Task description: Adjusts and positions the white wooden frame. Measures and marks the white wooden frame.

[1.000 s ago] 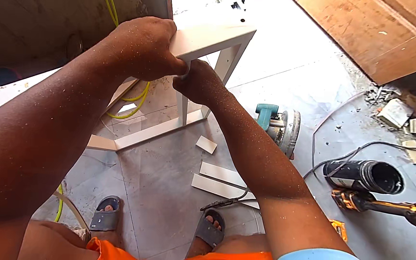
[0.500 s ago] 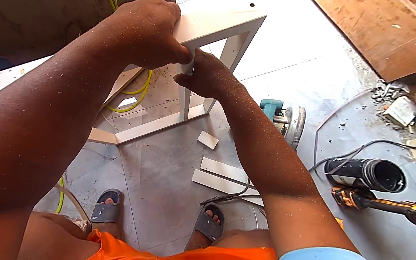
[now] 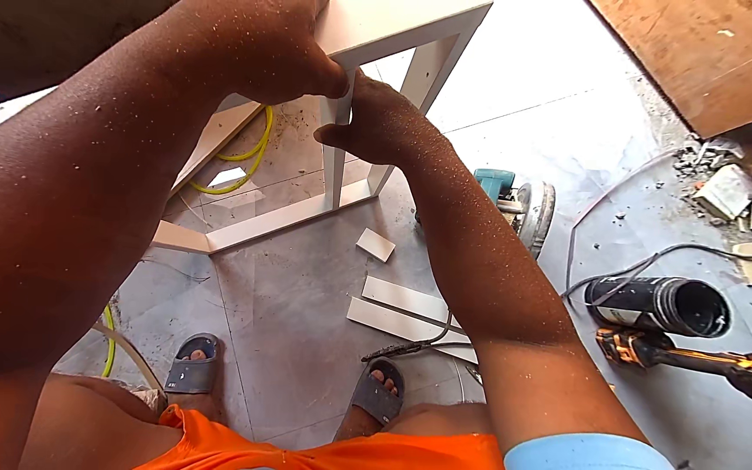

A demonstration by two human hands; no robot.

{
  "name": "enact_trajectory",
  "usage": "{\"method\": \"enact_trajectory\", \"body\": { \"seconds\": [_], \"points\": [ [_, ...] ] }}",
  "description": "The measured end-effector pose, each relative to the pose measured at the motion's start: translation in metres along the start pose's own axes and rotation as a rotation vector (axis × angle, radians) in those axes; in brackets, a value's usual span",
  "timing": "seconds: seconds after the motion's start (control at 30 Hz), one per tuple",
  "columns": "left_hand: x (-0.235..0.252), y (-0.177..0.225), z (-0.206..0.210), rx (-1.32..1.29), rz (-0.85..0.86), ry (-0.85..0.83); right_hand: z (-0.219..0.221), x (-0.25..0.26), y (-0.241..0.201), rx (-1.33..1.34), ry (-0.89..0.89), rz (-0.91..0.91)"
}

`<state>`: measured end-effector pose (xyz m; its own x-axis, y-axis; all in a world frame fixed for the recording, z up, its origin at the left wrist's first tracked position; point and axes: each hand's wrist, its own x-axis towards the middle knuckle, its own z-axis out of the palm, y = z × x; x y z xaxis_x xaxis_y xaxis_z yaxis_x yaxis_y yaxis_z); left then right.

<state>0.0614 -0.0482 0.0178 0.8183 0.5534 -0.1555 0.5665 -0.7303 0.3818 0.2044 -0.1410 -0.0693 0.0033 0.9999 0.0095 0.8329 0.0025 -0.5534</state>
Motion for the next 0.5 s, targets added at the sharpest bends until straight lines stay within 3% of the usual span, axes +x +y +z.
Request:
{"method": "enact_trajectory", "body": {
  "seconds": [0.5],
  "points": [
    [0.005,-0.005,0.001,0.001,0.008,-0.008,0.012,-0.002,0.013,0.108,-0.037,0.009]
  ]
}}
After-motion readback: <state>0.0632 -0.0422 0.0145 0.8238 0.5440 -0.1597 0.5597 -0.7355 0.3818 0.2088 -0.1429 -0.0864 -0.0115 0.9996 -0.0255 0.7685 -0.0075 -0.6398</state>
